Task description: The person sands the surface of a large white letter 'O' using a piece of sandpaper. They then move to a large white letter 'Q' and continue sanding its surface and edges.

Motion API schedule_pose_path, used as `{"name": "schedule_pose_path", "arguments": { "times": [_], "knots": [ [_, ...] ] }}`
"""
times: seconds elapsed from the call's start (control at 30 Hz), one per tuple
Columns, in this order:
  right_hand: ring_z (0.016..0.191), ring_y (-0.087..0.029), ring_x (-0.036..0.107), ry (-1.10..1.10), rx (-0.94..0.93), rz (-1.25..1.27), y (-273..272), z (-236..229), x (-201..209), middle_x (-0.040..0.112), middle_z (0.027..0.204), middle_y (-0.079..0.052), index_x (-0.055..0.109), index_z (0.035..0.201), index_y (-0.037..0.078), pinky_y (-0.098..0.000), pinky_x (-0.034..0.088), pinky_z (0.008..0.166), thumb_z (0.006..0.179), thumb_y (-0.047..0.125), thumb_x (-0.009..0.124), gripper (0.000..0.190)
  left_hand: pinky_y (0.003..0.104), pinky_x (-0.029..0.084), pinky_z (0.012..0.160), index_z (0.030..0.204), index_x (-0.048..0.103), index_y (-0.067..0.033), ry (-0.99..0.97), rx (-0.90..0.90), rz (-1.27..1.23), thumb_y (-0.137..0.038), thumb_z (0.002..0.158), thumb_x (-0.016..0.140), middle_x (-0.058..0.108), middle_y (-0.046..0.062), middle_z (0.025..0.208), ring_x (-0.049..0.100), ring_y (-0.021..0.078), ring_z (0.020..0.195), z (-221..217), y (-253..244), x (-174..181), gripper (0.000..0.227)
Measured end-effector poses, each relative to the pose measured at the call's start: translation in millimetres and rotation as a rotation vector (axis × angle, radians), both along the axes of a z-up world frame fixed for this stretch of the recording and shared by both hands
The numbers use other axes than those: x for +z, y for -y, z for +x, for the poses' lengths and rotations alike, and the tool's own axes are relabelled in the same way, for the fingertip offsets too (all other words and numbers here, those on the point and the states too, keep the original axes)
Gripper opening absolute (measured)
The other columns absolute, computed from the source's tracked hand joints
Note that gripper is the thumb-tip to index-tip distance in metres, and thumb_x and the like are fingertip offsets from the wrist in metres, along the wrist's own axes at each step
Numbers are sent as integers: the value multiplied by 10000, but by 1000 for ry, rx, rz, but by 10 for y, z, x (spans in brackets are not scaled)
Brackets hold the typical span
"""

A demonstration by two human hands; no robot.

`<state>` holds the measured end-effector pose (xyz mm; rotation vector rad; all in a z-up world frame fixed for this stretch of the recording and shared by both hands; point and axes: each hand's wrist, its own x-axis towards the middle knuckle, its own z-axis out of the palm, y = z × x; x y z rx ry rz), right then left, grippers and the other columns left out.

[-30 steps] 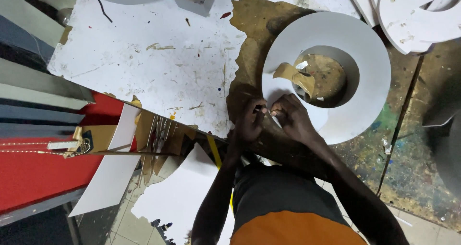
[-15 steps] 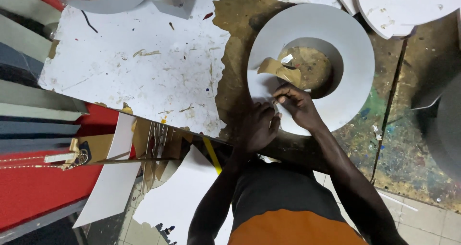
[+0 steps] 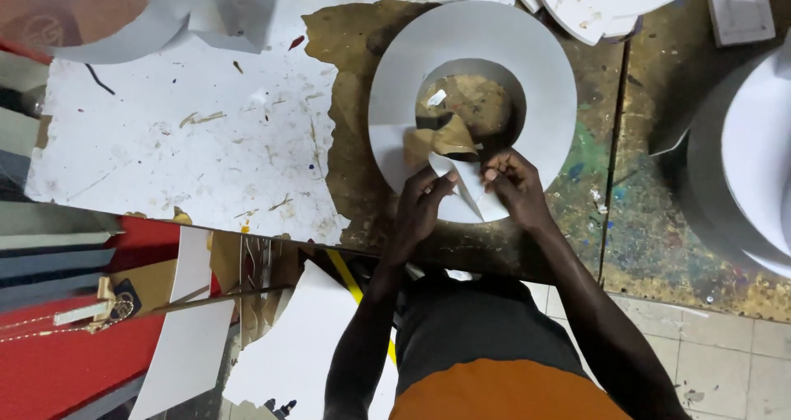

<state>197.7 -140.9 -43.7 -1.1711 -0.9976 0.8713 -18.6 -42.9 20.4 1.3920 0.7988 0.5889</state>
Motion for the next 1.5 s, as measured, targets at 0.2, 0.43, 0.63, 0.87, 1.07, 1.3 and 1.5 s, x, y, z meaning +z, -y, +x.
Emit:
{"name": "schedule_pose_path", "arguments": {
  "times": [0.2, 0.43, 0.63, 0.87, 1.07, 1.3, 1.5],
  "knots": [
    [834, -296, 586, 512, 27, 87, 220, -211, 507, 505, 1011, -128, 592, 1310, 44, -442, 493, 758, 947, 402, 955, 626, 422, 533, 950, 1064, 801, -52, 87, 100, -57, -473, 1086, 759, 701, 118, 912, 718, 234, 962, 309, -27, 108, 424],
    [1001, -487, 628, 1035, -222, 72, 415, -23, 506, 602, 1080, -214, 743, 1183, -10, -600, 515, 810, 993, 328, 878, 410, 411, 506, 990, 956, 749, -58, 233, 144, -11, -426, 1144, 705, 672, 95, 870, 653, 195, 939, 571, -59, -79, 415],
    [864, -416, 707, 1005, -193, -67, 407, 211, 472, 684, 867, -158, 769, 1074, 17, -517, 562, 724, 1055, 229, 708, 222, 457, 598, 1059, 1220, 646, 2, 366, 9, 10, -454, 1264, 453, 696, 151, 1117, 725, 267, 1126, 658, -35, -87, 497],
    [683, -322, 666, 545, -210, -282, 258, 372, 830, 665, 676, -166, 778, 1121, 28, -442, 516, 634, 1032, 302, 847, 296, 445, 562, 1035, 1162, 695, -51, 149, -34, 403, -218, 1189, 589, 660, 112, 1039, 689, 273, 1075, 722, -26, -175, 199],
    [682, -159, 604, 124, -148, -260, 202, 402, 1176, 680, 705, -54, 789, 1060, 17, -314, 490, 625, 1081, 180, 793, 164, 490, 620, 1043, 1356, 642, -54, 14, -43, 647, 63, 967, 679, 641, 172, 1209, 716, 407, 1154, 734, 54, -124, 407],
    [615, -125, 637, -65, -116, -241, 228, 495, 1119, 682, 697, -46, 728, 953, 43, -274, 510, 609, 1114, 181, 768, 215, 463, 612, 1093, 1395, 627, -61, 33, 111, 571, 157, 912, 581, 651, 168, 1260, 734, 399, 1159, 677, -19, -217, 532],
    [620, -124, 644, -71, -90, -280, 194, 464, 1369, 679, 718, -50, 728, 969, 27, -268, 529, 637, 1112, 191, 773, 222, 411, 647, 942, 1308, 790, -174, -416, -308, 909, 1, 1042, 639, 762, 54, 1098, 785, 272, 1070, 421, -433, -23, 353]
  ]
}}
